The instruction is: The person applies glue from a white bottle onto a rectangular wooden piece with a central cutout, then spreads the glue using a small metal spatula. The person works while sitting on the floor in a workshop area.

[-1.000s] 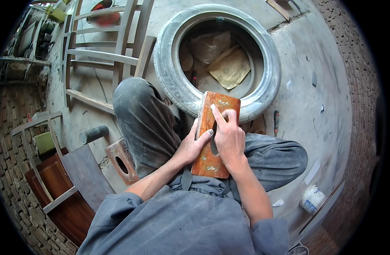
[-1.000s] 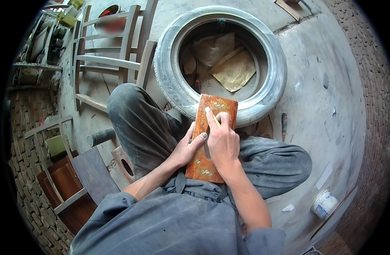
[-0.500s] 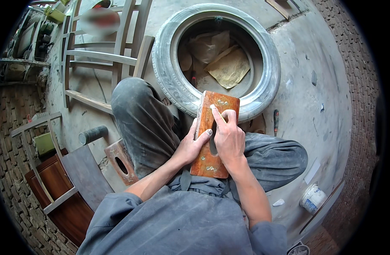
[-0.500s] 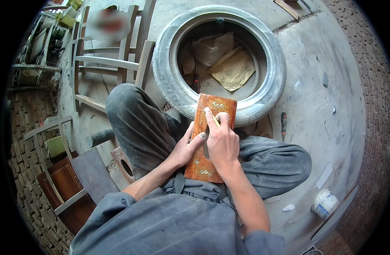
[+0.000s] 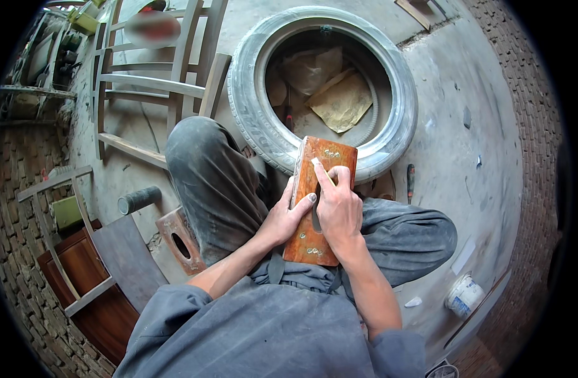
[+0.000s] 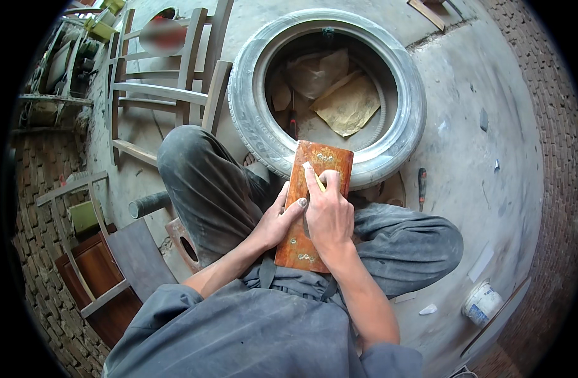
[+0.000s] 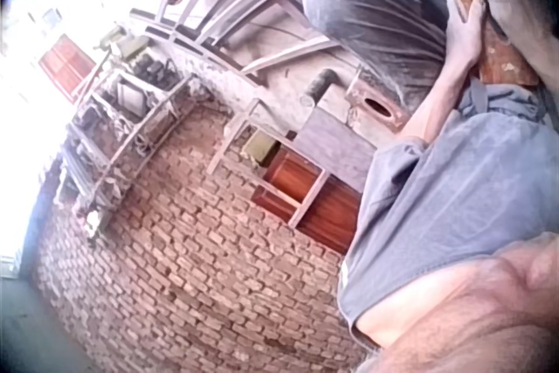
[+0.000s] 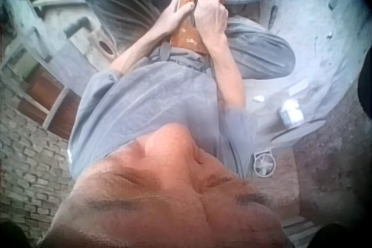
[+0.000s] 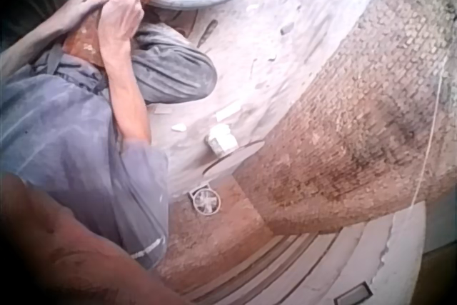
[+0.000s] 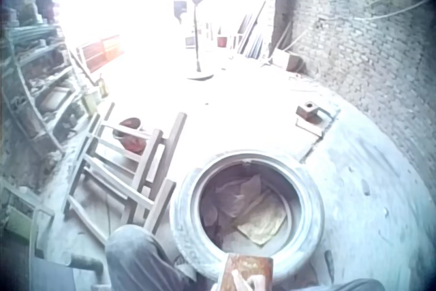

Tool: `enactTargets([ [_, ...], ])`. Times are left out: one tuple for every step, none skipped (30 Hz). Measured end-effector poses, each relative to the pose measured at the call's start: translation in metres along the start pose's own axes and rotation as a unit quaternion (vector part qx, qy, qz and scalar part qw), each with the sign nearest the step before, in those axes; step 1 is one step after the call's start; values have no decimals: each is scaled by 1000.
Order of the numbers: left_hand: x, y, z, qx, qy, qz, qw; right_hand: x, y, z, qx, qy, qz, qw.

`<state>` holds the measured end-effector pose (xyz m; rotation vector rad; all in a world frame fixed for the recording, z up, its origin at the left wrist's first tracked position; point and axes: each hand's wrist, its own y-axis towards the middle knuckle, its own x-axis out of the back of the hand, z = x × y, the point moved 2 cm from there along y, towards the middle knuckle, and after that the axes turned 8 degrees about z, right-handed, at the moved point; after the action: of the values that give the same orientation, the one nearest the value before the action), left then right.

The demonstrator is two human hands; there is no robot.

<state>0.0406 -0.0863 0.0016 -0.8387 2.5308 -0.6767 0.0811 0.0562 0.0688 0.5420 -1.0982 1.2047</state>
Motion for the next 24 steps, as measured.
enactTargets([
  [0,-1,-2,-3,-10,2,1000,2,7,3,-4,-7,11,1000],
  [-1,-1,-2,-4,-4,2,1000,3,11,4,-8,-15,21,1000],
  [-1,0,-1,-5,1,1,1000,0,12,2,-11,-25,25,999],
  [-1,0,-1,-6,7,1,1000,0,8,1,-8,-17,19,1000],
  [0,0,1,2,11,-1,1000,0,2,0,-3,-8,13,1000],
  [0,1,3,11,15,-2,1000,-1,0,0,2,1,8,1000],
  [0,1,4,19,19,-4,1000,0,3,1,5,-1,9,1000],
  [0,2,6,9,9,-2,1000,1,5,3,5,-5,12,1000],
  [-1,2,8,-1,-1,0,1000,2,8,4,4,-9,14,1000],
  [-1,3,9,-11,-12,2,1000,2,9,3,-1,-19,18,1000],
  [0,2,10,2,-7,1,1000,1,12,3,-5,-27,20,999],
  [0,2,11,15,-2,1,1000,0,14,4,-8,-35,23,999],
  [1,2,11,28,3,0,1000,-1,9,4,-5,-23,19,1000],
  [1,3,11,20,9,-2,1000,-1,0,5,-2,-14,13,1000],
  [1,3,10,12,16,-4,1000,-1,-4,5,1,-4,6,1000],
  [1,4,10,5,23,-6,1000,-1,1,5,1,-13,7,1000],
  [0,4,10,-2,16,-5,1000,-2,7,5,-3,-23,8,1000],
  [0,4,10,-9,10,-5,1000,-2,9,6,-7,-33,10,999],
  [-1,4,10,-15,3,-4,1000,-2,8,5,-7,-31,10,999],
  [0,3,9,1,10,-4,1000,-2,7,5,-5,-28,11,1000],
  [1,2,7,16,16,-4,1000,-2,6,5,-3,-24,12,1000],
  [1,1,6,32,22,-4,999,-3,3,5,1,-18,10,1000],
  [1,1,6,36,24,-5,999,-3,-1,5,2,-13,7,1000],
  [1,1,6,41,27,-6,999,-3,-2,6,4,-8,4,1000],
])
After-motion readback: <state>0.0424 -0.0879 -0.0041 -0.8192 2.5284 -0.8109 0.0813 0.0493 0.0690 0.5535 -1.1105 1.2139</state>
